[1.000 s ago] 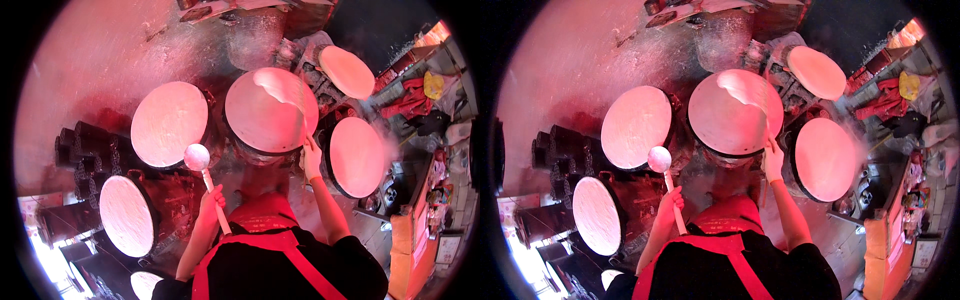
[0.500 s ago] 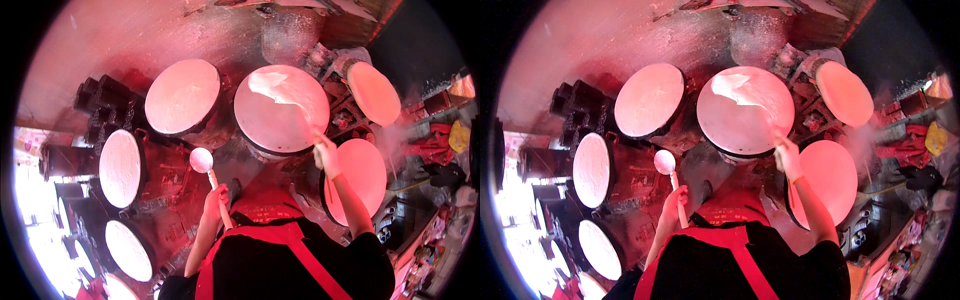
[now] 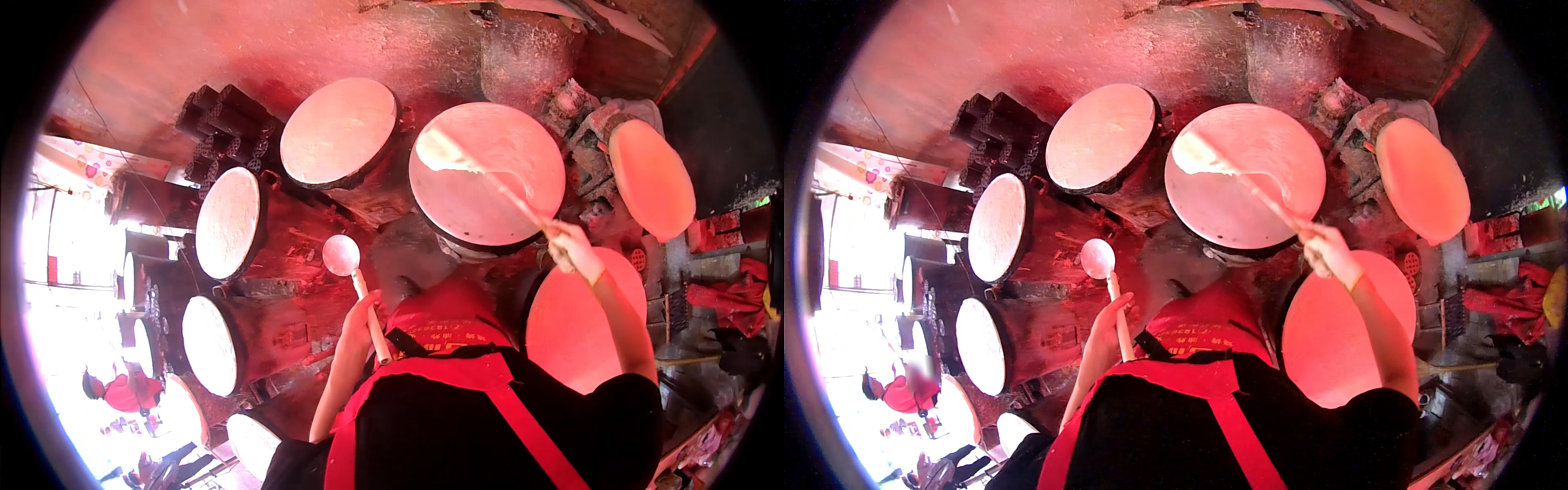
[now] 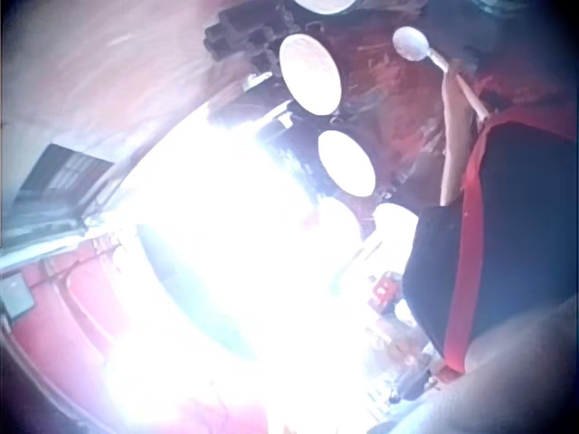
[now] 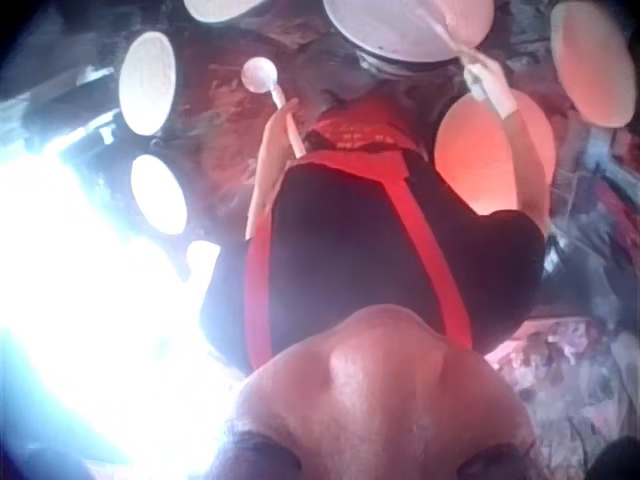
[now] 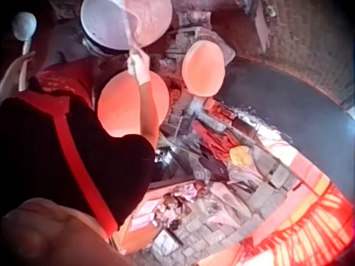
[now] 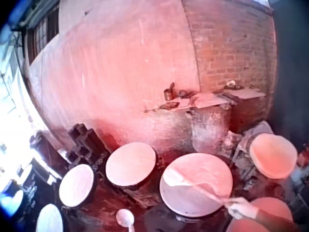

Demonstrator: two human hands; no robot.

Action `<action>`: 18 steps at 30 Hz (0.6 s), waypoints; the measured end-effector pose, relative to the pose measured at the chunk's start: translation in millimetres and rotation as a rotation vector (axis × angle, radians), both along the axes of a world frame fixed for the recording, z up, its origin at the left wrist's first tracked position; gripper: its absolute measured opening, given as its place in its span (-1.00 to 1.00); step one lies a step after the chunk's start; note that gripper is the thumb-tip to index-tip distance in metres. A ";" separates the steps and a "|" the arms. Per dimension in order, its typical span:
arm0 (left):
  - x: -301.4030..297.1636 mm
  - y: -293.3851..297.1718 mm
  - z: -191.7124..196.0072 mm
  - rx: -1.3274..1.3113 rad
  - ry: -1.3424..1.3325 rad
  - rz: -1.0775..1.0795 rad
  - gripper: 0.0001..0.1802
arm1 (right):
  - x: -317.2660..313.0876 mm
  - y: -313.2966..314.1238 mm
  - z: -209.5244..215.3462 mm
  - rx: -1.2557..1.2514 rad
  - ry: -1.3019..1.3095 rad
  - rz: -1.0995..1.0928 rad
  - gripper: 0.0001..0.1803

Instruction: The person prepares crepes on several circular griddles by pouring batter from a ladle and spreading it thin with a wooden stick. The person also uses the stick to flip the crepes once they are cooked.

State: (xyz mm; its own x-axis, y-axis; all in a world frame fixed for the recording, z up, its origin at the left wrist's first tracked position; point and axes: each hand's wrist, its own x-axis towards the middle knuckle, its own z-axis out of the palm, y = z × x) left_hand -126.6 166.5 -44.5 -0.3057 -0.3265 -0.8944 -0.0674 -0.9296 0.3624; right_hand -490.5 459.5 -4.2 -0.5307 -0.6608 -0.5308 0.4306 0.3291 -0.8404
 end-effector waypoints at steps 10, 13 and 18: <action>17.5 32.9 28.2 -0.116 -0.011 -0.045 -0.79 | -31.8 -12.4 -17.5 -0.150 -0.115 0.209 -0.57; 16.7 49.3 50.9 -0.137 -0.084 -0.060 -0.77 | -61.3 4.8 -28.2 -0.081 0.017 0.101 -0.55; 12.3 57.9 76.3 -0.189 -0.140 -0.156 -0.71 | -36.6 -41.7 -12.7 0.042 0.031 -0.021 -0.53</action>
